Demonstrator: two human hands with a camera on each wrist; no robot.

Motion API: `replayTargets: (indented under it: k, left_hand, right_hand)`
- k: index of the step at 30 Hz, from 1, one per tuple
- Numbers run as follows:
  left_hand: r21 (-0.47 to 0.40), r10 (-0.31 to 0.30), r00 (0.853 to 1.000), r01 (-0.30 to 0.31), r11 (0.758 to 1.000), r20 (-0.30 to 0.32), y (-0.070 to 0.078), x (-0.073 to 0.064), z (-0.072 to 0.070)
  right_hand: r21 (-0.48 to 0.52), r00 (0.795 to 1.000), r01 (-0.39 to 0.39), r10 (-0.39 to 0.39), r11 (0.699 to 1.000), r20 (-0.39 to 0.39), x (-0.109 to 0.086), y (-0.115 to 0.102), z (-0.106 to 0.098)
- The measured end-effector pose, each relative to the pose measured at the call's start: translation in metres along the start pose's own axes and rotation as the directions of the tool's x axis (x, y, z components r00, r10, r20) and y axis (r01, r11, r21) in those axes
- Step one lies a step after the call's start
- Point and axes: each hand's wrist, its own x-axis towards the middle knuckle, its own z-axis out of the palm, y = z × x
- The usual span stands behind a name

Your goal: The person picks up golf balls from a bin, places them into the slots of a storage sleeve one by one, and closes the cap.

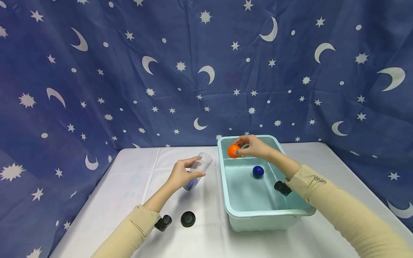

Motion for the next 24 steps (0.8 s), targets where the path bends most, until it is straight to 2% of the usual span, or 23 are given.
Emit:
replayTargets:
  k: [10, 24]
  left_hand:
    - [0.005, 0.001, 1.000, -0.001, 1.000, -0.026, 0.001, 0.000, 0.004]
    - [0.016, -0.008, 1.000, 0.009, 1.000, -0.018, 0.010, 0.003, 0.009]
  right_hand:
    - [0.035, 1.000, 0.015, -0.016, 0.999, 0.008, -0.004, -0.024, 0.006]
    - [0.066, 0.998, 0.062, -0.064, 0.996, 0.024, -0.001, -0.037, 0.018]
